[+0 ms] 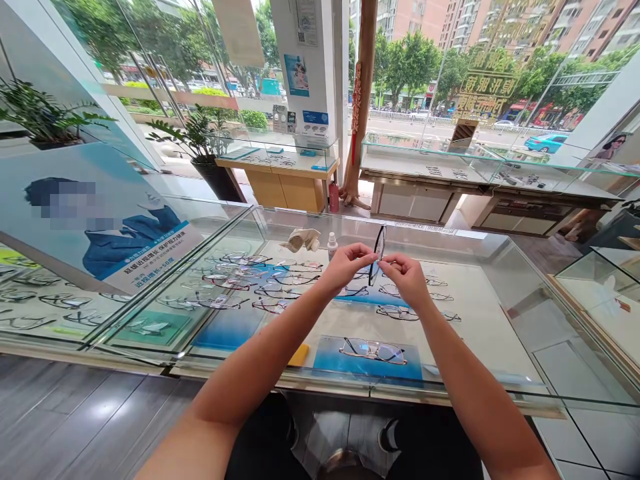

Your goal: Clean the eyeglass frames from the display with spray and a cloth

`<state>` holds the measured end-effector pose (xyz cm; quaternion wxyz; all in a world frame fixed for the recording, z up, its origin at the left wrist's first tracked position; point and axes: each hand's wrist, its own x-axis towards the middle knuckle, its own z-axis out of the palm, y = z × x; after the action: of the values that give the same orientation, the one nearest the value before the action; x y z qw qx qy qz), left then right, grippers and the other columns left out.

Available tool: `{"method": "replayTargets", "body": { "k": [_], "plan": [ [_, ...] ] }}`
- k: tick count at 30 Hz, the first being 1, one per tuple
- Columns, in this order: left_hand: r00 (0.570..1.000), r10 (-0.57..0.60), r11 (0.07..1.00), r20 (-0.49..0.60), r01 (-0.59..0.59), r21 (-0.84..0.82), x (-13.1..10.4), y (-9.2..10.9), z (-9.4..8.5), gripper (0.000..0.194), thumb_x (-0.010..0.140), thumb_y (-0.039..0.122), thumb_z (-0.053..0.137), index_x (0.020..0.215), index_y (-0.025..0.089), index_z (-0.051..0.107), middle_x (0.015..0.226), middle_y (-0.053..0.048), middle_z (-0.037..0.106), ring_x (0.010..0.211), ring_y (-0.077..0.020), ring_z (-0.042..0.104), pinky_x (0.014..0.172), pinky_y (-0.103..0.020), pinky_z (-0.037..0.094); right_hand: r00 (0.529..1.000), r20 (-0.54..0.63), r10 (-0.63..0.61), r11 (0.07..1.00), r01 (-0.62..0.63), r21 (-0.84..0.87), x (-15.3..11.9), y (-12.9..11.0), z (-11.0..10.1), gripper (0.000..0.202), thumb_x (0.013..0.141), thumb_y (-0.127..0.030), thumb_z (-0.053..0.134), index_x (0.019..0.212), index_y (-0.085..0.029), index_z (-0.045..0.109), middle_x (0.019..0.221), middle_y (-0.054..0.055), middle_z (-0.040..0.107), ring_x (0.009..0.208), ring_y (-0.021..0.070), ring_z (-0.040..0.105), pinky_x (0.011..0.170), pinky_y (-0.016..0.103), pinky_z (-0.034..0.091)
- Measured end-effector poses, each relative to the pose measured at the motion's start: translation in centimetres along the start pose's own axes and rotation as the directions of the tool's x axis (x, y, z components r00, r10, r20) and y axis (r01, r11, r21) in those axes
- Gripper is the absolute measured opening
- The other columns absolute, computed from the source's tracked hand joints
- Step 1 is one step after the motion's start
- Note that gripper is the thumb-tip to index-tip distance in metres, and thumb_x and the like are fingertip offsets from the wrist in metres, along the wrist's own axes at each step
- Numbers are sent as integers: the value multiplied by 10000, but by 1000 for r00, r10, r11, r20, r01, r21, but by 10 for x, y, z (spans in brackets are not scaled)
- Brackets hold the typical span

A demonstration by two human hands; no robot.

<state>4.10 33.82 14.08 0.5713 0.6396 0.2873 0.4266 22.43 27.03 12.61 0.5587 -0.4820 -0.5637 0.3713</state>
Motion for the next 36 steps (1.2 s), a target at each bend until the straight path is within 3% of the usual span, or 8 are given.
{"method": "replayTargets", "body": {
  "k": [12,16,24,30,34,36],
  "plan": [
    [1000,-10,1000,2,10,-24,2,-2,-2,443,768,565,898,842,182,690,910,-32,728,909,-176,645,894,-327,481,1000,-10,3,1000,-3,27,2,-2,-1,398,849,-592,797,839,-211,681,569,-111,249,553,105,203,550,296,209],
    [1000,26,1000,-16,-26,-17,6,-5,-6,430,781,552,888,865,185,680,937,-41,743,936,-185,667,909,-333,492,998,-64,-20,1000,20,-15,4,-1,-7,366,882,-562,768,854,-204,697,570,-107,269,556,110,219,556,301,242],
    [983,143,963,-112,-112,246,11,-7,-19,336,887,521,757,902,189,710,942,-62,766,853,-187,637,792,-328,469,931,-322,-170,955,75,-288,7,3,-24,347,954,-545,695,914,-203,733,586,-97,302,565,131,326,623,311,373],
    [974,205,901,-93,-150,408,12,-1,-30,320,941,525,691,921,211,749,953,-54,787,901,-222,676,829,-362,477,881,-354,-316,853,100,-513,9,2,-37,361,1013,-539,636,947,-203,753,592,-88,314,573,137,328,630,308,349],
    [978,208,881,-30,-173,441,13,1,-37,318,951,521,681,924,216,768,933,-48,794,908,-229,693,844,-372,474,871,-334,-361,807,113,-579,11,1,-44,366,1026,-538,623,962,-206,763,590,-83,330,573,142,341,624,302,338],
    [976,213,883,-48,-172,437,14,0,-37,317,943,521,687,919,216,770,932,-49,797,902,-232,690,844,-375,474,864,-324,-387,790,129,-599,10,1,-43,356,1029,-531,625,971,-207,761,590,-85,330,565,138,338,618,299,330]
  ]
}}
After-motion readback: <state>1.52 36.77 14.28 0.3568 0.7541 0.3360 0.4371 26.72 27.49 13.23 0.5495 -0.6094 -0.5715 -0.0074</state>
